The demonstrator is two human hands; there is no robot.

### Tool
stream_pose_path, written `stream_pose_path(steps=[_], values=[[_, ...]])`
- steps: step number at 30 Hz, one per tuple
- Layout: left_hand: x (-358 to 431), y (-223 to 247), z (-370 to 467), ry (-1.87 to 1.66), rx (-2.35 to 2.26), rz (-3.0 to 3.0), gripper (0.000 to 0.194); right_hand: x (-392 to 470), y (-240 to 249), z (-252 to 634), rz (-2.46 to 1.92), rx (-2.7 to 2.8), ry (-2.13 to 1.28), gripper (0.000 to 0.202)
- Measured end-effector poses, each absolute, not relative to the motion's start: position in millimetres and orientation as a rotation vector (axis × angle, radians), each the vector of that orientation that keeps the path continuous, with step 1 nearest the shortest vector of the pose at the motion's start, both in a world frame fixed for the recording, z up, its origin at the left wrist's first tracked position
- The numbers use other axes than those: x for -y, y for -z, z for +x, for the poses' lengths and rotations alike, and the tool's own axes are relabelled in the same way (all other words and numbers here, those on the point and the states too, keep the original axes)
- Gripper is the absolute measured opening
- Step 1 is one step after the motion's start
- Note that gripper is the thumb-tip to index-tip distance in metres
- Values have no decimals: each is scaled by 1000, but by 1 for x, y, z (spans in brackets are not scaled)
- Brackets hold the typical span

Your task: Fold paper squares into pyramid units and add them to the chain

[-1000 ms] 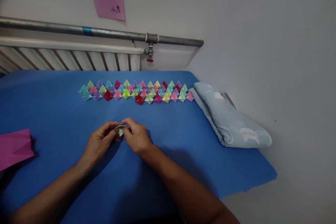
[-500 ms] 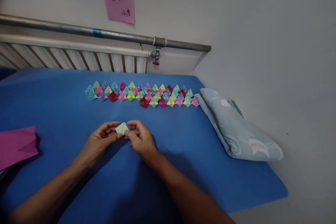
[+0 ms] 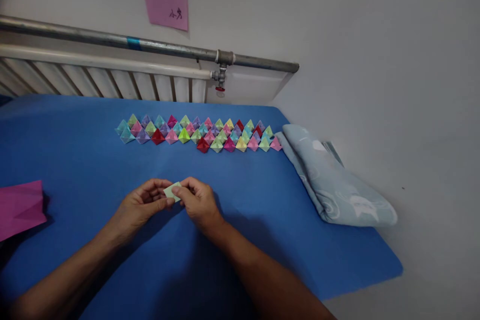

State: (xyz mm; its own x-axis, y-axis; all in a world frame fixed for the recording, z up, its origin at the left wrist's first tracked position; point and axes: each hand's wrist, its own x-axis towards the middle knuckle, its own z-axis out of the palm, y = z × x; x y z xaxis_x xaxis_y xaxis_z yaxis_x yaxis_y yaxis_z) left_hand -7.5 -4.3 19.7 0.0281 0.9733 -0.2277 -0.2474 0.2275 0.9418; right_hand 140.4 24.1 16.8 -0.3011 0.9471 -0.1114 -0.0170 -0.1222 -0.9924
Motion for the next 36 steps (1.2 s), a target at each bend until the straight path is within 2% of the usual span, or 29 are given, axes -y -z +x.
stream_pose_path(steps=[3,12,18,23,29,32,36], values=[[6,-20,-8,-1033,-1109,931,23,-25,-15,140,-1117,1361,-1503,20],[6,-23,-13,-871,-1058,1066,23,-24,-18,143,-1127,1427,-1500,20],[5,-23,-15,-857,-1066,1100,21,-25,-22,144,-1137,1429,-1642,18],[6,-25,-16,-815,-1042,1069,21,-25,-20,146,-1129,1476,-1537,20],[6,-24,-14,-939,-1103,965,23,-29,-18,146,-1127,1379,-1722,15],[5,-23,-13,-955,-1113,936,25,-30,-17,146,-1109,1318,-1739,24],[4,-22,-15,-906,-1121,970,26,-32,-16,147,-1091,1291,-1763,26]])
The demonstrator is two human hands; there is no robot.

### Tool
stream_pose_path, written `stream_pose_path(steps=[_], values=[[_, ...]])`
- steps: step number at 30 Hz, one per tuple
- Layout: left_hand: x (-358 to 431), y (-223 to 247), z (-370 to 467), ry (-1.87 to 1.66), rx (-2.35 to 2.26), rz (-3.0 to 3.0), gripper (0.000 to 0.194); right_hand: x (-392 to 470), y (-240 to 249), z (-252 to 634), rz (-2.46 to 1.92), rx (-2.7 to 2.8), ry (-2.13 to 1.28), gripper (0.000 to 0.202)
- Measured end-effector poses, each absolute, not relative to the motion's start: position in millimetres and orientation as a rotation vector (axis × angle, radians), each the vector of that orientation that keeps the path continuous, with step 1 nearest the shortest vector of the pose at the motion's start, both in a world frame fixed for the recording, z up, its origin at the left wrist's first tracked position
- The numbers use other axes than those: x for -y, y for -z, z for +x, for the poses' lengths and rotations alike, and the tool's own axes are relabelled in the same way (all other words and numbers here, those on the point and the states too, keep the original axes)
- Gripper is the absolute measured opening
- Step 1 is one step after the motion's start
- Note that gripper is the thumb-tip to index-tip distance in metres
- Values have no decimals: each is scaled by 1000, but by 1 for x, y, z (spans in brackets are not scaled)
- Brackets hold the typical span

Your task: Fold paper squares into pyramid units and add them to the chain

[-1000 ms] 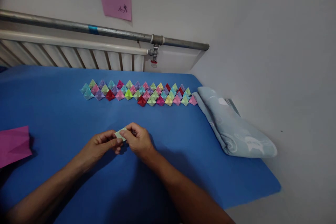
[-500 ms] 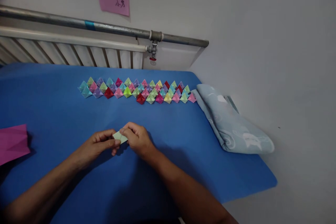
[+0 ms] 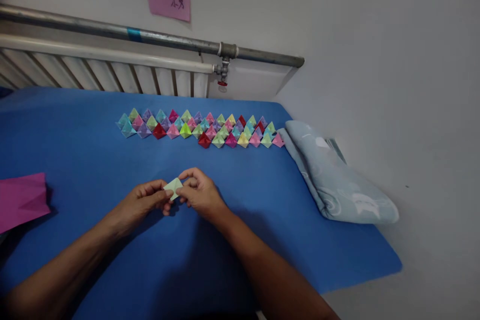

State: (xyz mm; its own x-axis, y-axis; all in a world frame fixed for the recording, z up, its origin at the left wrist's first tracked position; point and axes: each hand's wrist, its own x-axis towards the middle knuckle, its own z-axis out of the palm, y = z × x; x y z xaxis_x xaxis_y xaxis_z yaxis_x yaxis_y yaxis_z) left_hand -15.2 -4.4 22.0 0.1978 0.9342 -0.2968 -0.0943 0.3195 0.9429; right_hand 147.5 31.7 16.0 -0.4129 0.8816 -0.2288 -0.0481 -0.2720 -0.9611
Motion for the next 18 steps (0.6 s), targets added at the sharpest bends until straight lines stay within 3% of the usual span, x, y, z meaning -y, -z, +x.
stream_pose_path(steps=[7,12,18], values=[[7,-16,-30,-1157,-1416,1758,15,-38,-14,152,-1220,1294,-1764,25],[6,-4,-34,-897,-1207,2284,27,-36,-8,148,-1307,1477,-1708,10],[8,4,-33,-735,-1248,2372,22,-28,-9,154,-1325,2026,-1284,8]])
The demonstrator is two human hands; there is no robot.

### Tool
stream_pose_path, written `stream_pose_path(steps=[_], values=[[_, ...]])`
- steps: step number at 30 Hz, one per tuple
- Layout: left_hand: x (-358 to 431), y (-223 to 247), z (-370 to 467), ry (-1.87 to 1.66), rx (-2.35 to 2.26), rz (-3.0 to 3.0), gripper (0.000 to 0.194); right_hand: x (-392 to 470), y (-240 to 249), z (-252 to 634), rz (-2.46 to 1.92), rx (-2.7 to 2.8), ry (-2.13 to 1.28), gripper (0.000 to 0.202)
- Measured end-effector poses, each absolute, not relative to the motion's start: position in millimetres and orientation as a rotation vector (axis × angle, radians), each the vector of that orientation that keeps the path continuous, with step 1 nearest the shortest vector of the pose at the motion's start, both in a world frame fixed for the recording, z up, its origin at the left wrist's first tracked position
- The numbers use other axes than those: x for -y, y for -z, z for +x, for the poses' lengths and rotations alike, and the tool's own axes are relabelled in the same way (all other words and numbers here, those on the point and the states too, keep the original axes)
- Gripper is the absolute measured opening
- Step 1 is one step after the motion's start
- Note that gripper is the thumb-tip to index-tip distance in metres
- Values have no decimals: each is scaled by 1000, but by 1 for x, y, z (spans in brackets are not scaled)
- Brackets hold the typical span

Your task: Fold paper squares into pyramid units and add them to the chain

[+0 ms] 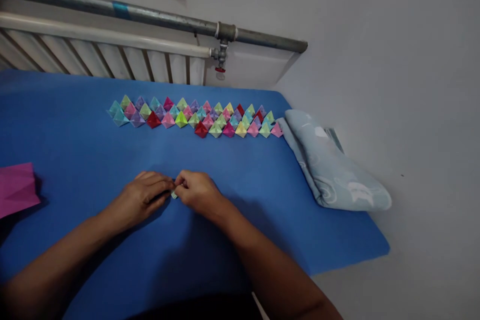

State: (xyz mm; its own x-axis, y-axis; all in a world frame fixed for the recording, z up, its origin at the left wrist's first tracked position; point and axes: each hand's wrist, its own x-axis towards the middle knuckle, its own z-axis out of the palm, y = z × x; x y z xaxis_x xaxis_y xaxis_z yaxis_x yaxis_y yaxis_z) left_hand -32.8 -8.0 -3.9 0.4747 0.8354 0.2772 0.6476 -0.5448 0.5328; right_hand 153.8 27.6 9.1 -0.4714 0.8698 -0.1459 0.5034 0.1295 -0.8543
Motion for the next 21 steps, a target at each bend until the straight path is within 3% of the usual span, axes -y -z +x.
stream_pose_path(steps=[10,21], values=[[6,6,-33,-641,-1252,2445,21,-19,-19,172,-1241,2473,-795,22],[3,6,-33,-685,-1241,2396,14,-18,-18,177,-1172,2578,-716,11]])
